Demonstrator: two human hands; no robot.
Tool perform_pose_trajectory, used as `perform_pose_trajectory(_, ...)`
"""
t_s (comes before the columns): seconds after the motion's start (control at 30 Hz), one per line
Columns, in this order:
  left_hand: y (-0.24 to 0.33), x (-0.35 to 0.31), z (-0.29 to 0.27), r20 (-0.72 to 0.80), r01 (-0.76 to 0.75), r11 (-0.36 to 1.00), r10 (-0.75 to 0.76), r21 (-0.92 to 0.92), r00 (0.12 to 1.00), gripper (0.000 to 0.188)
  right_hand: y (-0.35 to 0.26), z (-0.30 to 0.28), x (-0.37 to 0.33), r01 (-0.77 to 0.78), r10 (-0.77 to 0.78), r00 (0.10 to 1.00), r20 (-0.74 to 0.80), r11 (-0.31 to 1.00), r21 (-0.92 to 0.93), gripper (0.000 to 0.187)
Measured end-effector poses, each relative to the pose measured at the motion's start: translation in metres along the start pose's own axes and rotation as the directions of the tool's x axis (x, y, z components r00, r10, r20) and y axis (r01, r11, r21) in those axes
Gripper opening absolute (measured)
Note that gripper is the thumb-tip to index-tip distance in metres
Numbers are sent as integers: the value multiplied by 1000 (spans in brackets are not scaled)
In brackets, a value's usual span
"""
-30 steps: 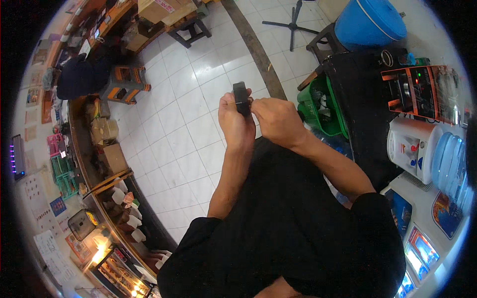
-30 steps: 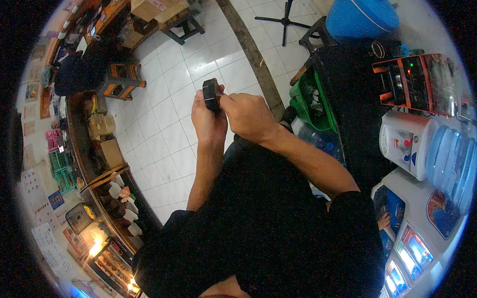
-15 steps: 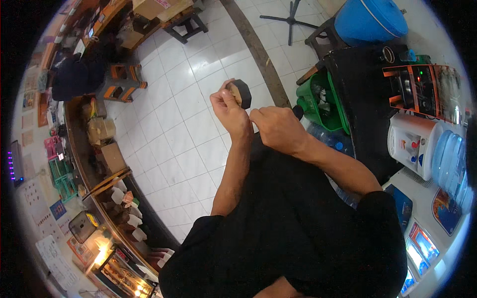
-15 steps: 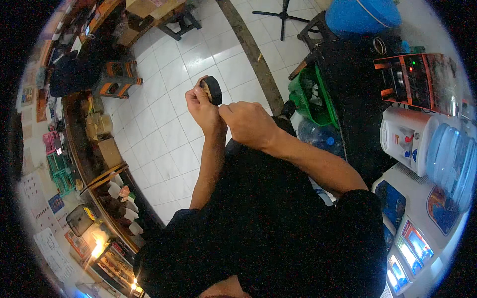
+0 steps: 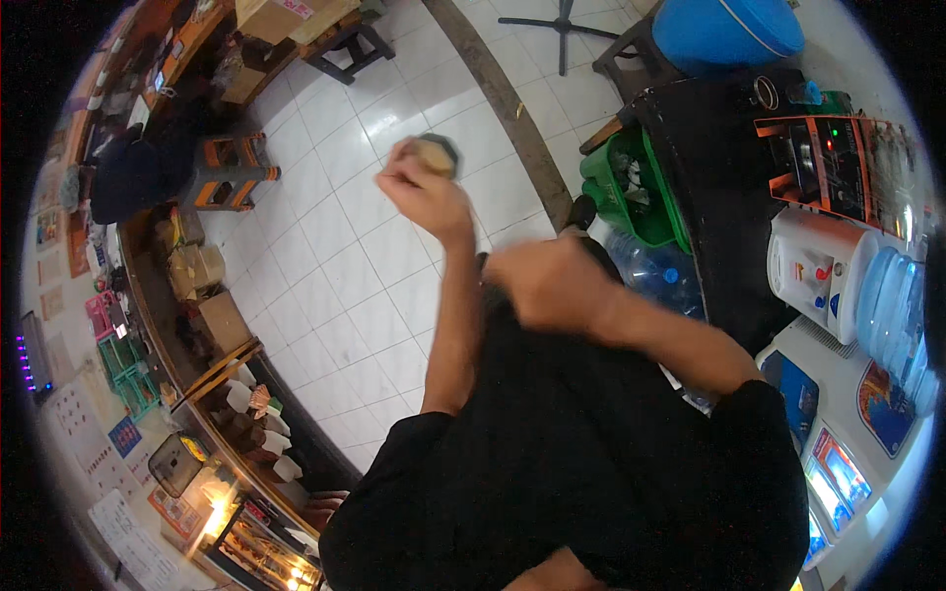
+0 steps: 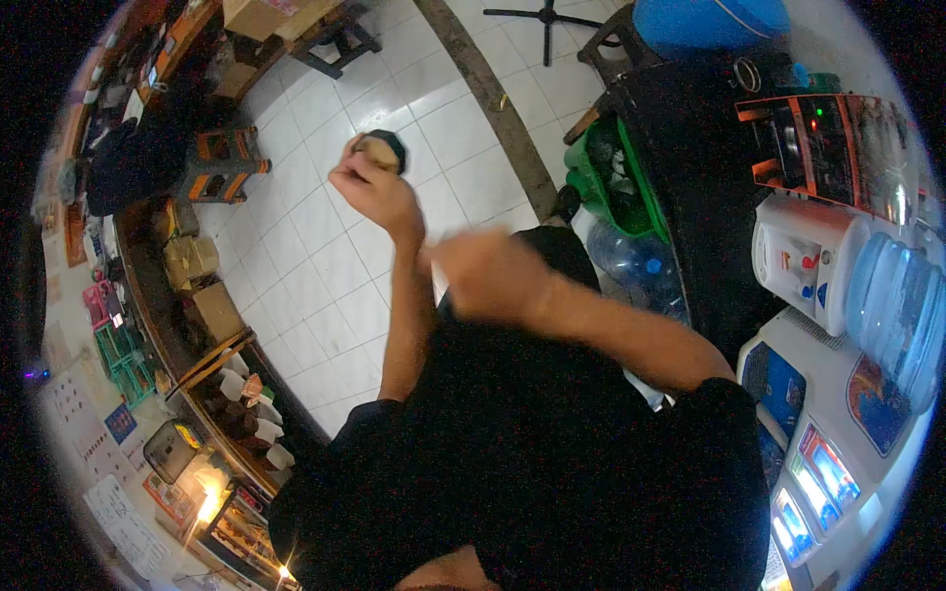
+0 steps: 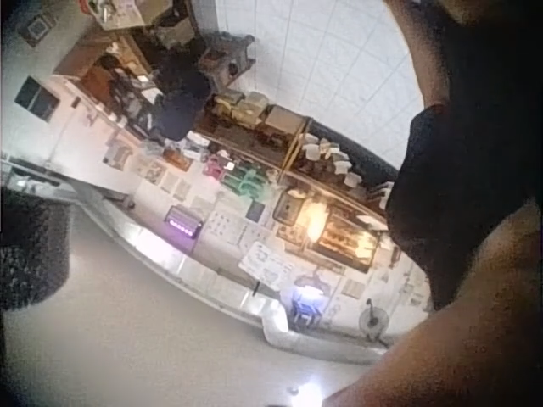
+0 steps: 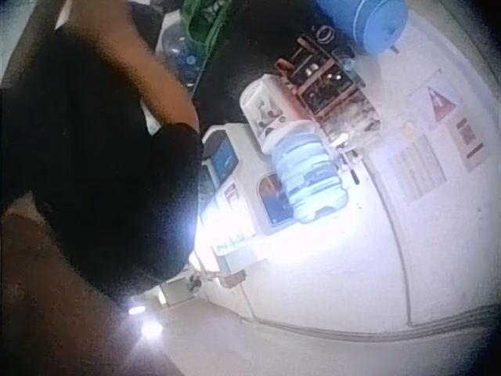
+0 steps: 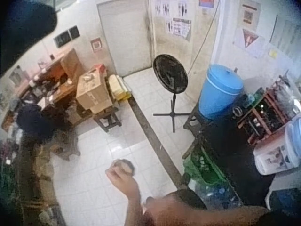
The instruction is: Taping a wooden stick to a wooden disc to assemble a prop.
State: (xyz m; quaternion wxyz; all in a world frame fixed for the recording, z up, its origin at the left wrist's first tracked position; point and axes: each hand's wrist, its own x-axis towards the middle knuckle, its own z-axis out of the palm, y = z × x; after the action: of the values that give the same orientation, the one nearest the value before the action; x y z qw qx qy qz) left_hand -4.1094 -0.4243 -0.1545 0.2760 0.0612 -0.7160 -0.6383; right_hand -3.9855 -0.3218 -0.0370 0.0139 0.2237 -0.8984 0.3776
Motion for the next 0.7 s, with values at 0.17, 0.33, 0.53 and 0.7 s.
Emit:
perform_pose_trajectory(0.17,-24,75,-15,1,422,793,-469,-440,883,16,96,-6,-30,-311,313,949,-28,948,63,9)
perform_pose_trajectory(0.33,0,74,-20,502,682,1,-675,-732,540,29,293,55,-137,-734,962,267,62,161,660,27)
perform_pose_trajectory(0.53,48,66,-22,493,623,-143,-753,-769,436,31,339,117,-121,-380,894,-332,300,-418,825,36)
perform_pose_trajectory(0.7,49,88,-84,190,629,352,-753,-693,630,35,164,122,102,-271,447,894,-17,573,774,34)
